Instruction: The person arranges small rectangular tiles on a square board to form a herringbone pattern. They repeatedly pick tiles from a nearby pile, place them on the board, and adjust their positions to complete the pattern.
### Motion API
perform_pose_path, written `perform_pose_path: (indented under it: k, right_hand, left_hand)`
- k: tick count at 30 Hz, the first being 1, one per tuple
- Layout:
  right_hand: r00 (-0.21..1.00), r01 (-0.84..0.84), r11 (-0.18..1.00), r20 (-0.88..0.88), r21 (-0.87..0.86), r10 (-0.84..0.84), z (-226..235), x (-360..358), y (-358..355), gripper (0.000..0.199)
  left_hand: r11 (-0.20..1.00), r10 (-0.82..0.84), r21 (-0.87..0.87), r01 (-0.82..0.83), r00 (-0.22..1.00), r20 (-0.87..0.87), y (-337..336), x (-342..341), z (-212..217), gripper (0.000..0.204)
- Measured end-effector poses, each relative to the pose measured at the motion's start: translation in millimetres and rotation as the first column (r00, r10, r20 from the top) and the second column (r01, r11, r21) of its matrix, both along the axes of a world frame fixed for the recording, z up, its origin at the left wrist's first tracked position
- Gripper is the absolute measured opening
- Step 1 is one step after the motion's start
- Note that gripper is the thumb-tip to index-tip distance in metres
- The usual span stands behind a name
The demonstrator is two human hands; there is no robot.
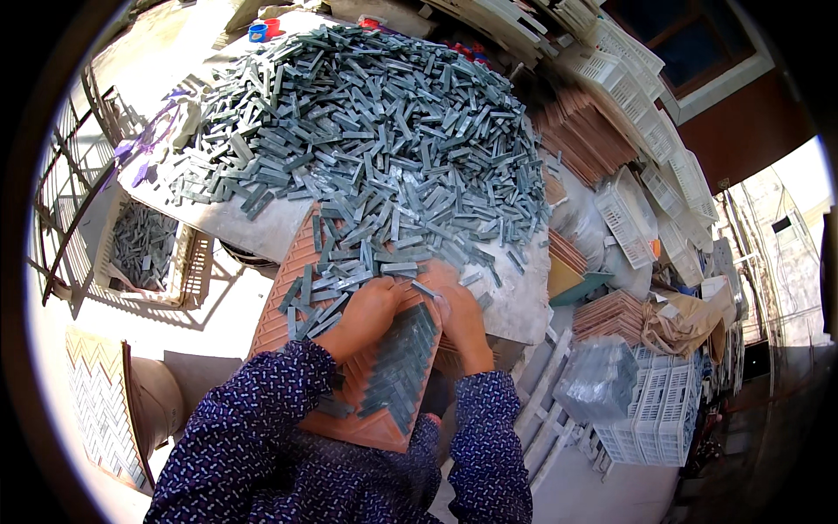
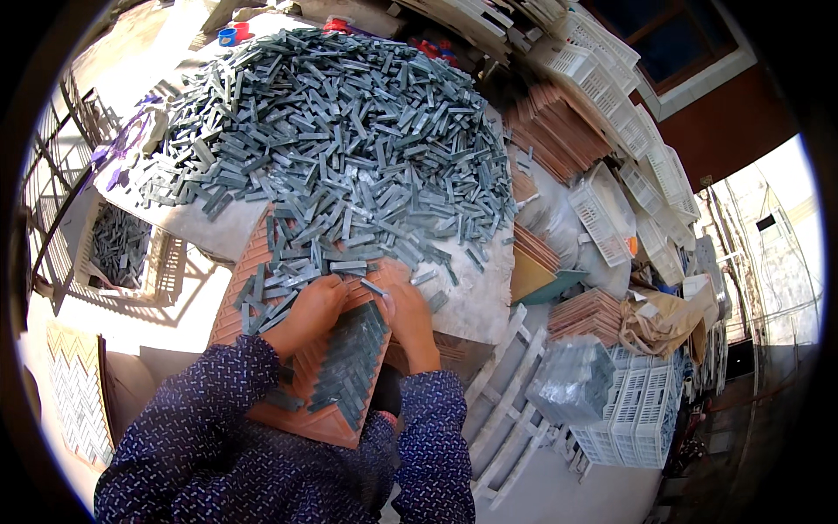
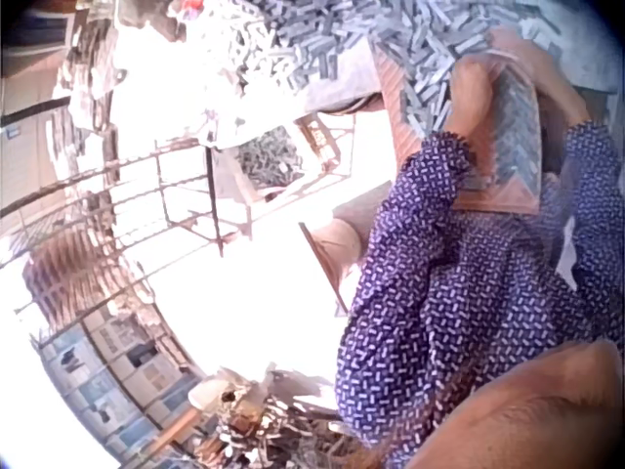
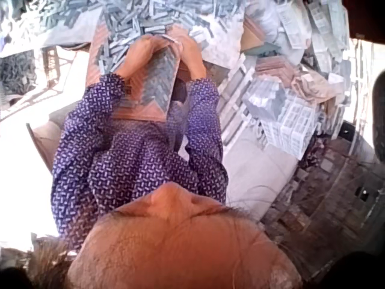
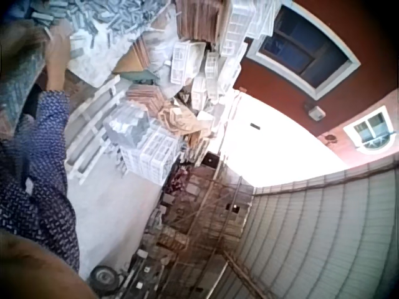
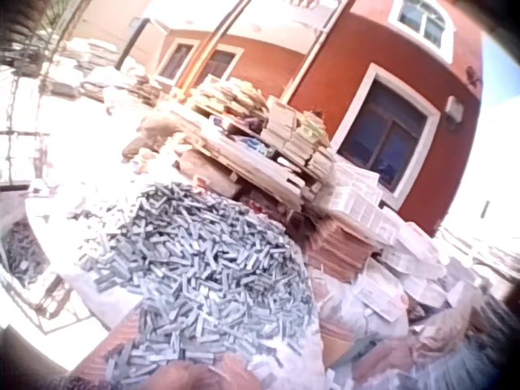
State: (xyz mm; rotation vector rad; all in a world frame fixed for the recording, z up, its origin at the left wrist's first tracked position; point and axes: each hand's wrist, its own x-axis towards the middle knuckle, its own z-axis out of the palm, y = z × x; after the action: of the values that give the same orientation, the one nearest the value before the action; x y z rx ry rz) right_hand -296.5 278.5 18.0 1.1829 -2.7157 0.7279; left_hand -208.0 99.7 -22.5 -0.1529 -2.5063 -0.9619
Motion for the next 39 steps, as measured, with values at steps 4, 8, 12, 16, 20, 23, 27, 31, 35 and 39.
perform_pose_path:
  k: [4, 8, 12, 16, 20, 23, 27, 31, 35, 39]
  right_hand:
    - [0.896, 0.263, 0.948, 0.41, -0.179, -0.171, -11, 27, 21, 0.02]
    - [0.919, 0.267, 0.926, 0.36, -0.268, -0.161, -17, 34, 26, 0.017]
    - [0.94, 0.265, 0.927, 0.284, -0.264, -0.188, -24, 34, 26, 0.015]
    - [0.944, 0.313, 0.906, 0.2, -0.286, -0.263, -31, 34, 10, 0.013]
    - [0.957, 0.274, 0.943, 0.15, -0.188, -0.248, -23, 27, 1, 0.011]
    - [0.954, 0.287, 0.951, 0.129, -0.118, -0.272, -13, 21, -6, 0.015]
    - [0.986, 0.158, 0.935, 0.005, -0.319, -0.165, -7, 5, -34, 0.017]
    - [0.997, -0.011, 0.979, -0.078, -0.202, -0.005, -15, -18, -46, 0.018]
    - [0.999, 0.029, 0.998, -0.027, 0.054, -0.028, -12, -29, -34, 0.03]
    - [1.0, -0.002, 0.99, 0.012, -0.143, 0.004, -7, -19, -17, 0.031]
  left_hand:
    - [1.0, -0.002, -0.006, 0.002, 1.0, 0.0, 8, 3, -5, 0.007]
    - [0.999, 0.001, -0.034, -0.001, 1.0, -0.022, 8, -2, 10, 0.012]
    - [0.98, 0.074, -0.174, -0.094, 0.99, -0.119, -2, -15, 23, 0.014]
    - [0.936, 0.109, -0.33, -0.122, 0.992, -0.059, -12, -27, 15, 0.015]
    - [0.916, 0.131, -0.373, -0.148, 0.989, -0.072, -17, -32, 12, 0.015]
    - [0.922, 0.114, -0.359, -0.147, 0.987, -0.112, -19, -31, 18, 0.015]
    - [0.973, 0.089, -0.21, -0.093, 0.996, -0.027, -1, -8, 27, 0.014]
    - [0.992, 0.054, -0.113, -0.048, 0.997, 0.055, 1, 8, 17, 0.015]
    - [0.996, 0.048, -0.082, -0.044, 0.998, 0.048, -2, 13, 10, 0.018]
    - [0.992, 0.006, -0.126, -0.002, 1.0, 0.031, 0, 14, 8, 0.023]
